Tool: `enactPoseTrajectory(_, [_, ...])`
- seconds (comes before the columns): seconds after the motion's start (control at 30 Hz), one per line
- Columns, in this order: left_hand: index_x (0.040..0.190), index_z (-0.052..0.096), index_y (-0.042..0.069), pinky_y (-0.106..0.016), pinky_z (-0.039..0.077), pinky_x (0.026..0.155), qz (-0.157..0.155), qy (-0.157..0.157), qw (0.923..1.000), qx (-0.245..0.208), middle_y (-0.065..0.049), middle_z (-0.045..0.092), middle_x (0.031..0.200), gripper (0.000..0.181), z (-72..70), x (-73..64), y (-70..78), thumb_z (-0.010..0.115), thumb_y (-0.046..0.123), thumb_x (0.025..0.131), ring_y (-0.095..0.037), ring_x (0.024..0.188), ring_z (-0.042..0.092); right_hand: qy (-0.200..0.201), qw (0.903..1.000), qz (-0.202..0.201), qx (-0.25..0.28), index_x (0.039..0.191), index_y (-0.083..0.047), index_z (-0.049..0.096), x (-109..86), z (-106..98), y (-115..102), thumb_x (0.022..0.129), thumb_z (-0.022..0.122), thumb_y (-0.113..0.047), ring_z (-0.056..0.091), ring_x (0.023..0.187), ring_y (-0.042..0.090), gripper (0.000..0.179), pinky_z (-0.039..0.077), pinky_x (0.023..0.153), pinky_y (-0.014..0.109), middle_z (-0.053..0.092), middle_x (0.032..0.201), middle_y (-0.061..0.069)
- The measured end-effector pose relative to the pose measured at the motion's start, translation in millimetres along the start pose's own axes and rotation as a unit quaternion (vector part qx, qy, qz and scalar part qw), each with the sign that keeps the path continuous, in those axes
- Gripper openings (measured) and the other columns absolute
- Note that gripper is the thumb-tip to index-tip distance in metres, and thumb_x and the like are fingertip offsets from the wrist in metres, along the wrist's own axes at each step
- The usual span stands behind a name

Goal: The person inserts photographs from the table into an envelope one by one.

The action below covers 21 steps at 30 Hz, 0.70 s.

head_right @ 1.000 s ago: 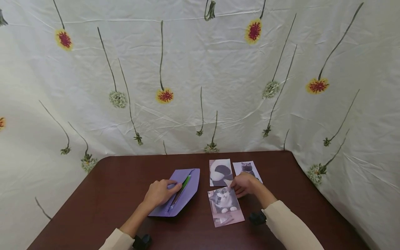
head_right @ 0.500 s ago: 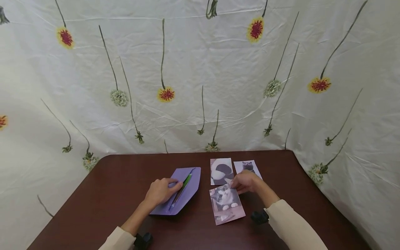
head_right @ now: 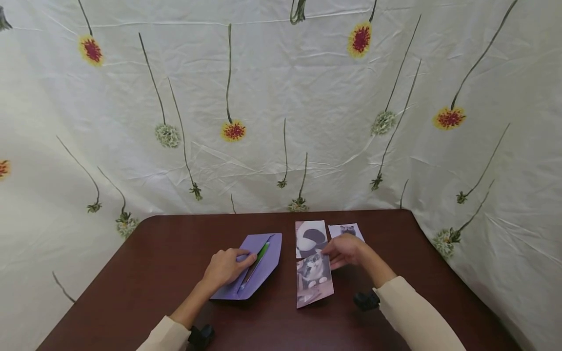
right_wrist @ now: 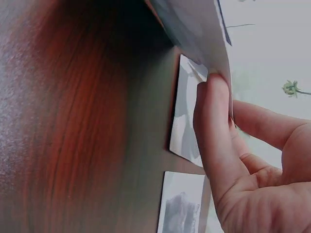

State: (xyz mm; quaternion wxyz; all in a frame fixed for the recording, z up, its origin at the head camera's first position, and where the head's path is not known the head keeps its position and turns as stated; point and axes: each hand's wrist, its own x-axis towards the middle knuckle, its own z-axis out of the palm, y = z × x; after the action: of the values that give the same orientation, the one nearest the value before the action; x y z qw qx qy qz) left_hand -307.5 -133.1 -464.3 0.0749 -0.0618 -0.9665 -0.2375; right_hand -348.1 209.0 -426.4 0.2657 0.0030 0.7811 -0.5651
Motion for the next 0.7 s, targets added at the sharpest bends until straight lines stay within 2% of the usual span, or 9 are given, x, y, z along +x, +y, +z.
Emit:
enactPoseTrajectory(0.23, [0.116,0.078,0.011,-0.047,0.057,0.077,0.001,0.001,1.0000,0.006,-0.017,0.075,0.114,0.048,0.9,0.3,-0.3,0.064,0.051,0.094,-0.036,0.094,0.072,-0.022,0.9997,-0.011,0.011,0.099,0.000,0.065,-1.8,1,-9,0.096,0.060,-0.007,0.071,0.072,0.017,0.010,0.062,0.071,0.036,0.070,0.088,0.011])
enactPoseTrajectory(0.7, [0.117,0.078,0.011,-0.046,0.057,0.076,-0.005,-0.006,0.9999,0.010,-0.017,0.075,0.114,0.049,0.4,0.7,0.4,0.064,0.052,0.094,-0.033,0.089,0.072,-0.010,0.9985,-0.044,0.030,0.098,0.001,0.063,-3.7,7,-34,0.098,0.058,-0.006,0.069,0.062,0.014,0.009,0.061,0.064,0.031,0.069,0.081,0.009])
